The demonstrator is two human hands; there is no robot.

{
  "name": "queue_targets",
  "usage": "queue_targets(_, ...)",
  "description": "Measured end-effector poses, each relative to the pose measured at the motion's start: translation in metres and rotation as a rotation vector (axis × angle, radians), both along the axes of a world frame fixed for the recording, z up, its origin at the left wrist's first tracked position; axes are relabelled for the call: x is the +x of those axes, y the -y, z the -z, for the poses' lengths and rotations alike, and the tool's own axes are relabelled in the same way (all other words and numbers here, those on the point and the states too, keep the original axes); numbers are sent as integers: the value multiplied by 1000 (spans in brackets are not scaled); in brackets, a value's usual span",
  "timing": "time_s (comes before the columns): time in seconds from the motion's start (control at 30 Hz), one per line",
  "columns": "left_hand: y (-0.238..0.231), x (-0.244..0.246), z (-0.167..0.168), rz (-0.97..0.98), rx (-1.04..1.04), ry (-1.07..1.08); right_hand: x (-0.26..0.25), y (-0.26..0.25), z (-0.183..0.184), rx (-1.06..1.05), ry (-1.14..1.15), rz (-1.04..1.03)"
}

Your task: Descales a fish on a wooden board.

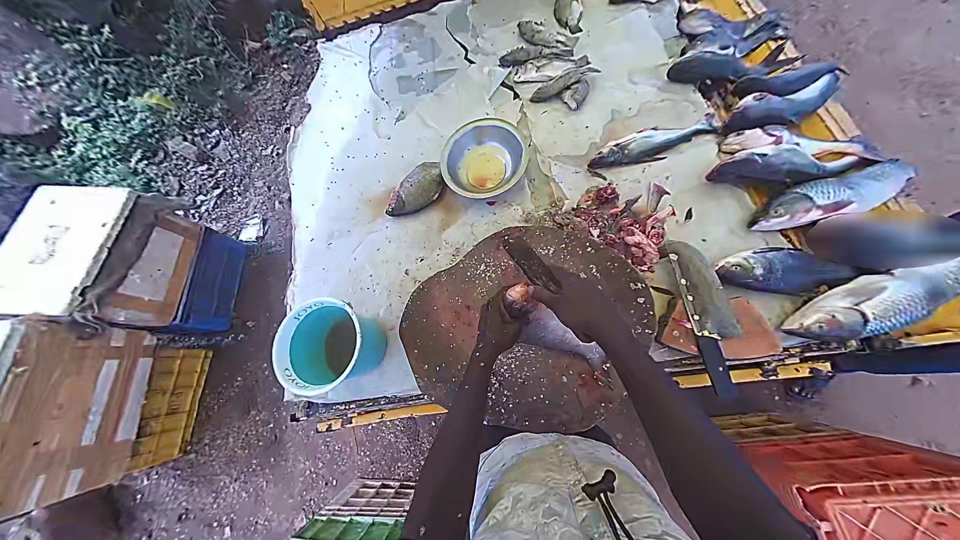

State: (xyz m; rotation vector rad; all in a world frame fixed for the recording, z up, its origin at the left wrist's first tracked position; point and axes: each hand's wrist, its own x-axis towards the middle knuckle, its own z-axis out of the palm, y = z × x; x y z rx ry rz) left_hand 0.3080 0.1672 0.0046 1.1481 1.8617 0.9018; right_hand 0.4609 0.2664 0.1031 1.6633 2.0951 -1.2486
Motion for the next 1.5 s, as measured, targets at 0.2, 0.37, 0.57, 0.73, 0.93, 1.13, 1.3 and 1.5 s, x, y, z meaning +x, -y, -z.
queue_targets(0.2,16,-24,29,-314,-141,107,26,-7,56,-222,-353,166)
queue_targets(0.37,62,-34,38,0,-250,-513,133,81,103,-74,-179,432)
queue_targets(0.57,-11,94,87,474,13,-683,139,133,102,58,-298,913)
queue_targets(0.73,-64,112,-19,378,-76,596,120,160,71,303,-173,955)
queue_targets(0.93,35,-130,-52,6,226,-125,113,227,141,304,71,583)
queue_targets(1.13,161,-349,33,-147,-578,-548,92,221,128,209,246,658)
queue_targets(1.3,177,-314,76,244,-700,-537,96,211,123,202,289,681)
queue_targets(1.5,157,-355,49,215,-645,-432,80,215,122,189,306,722)
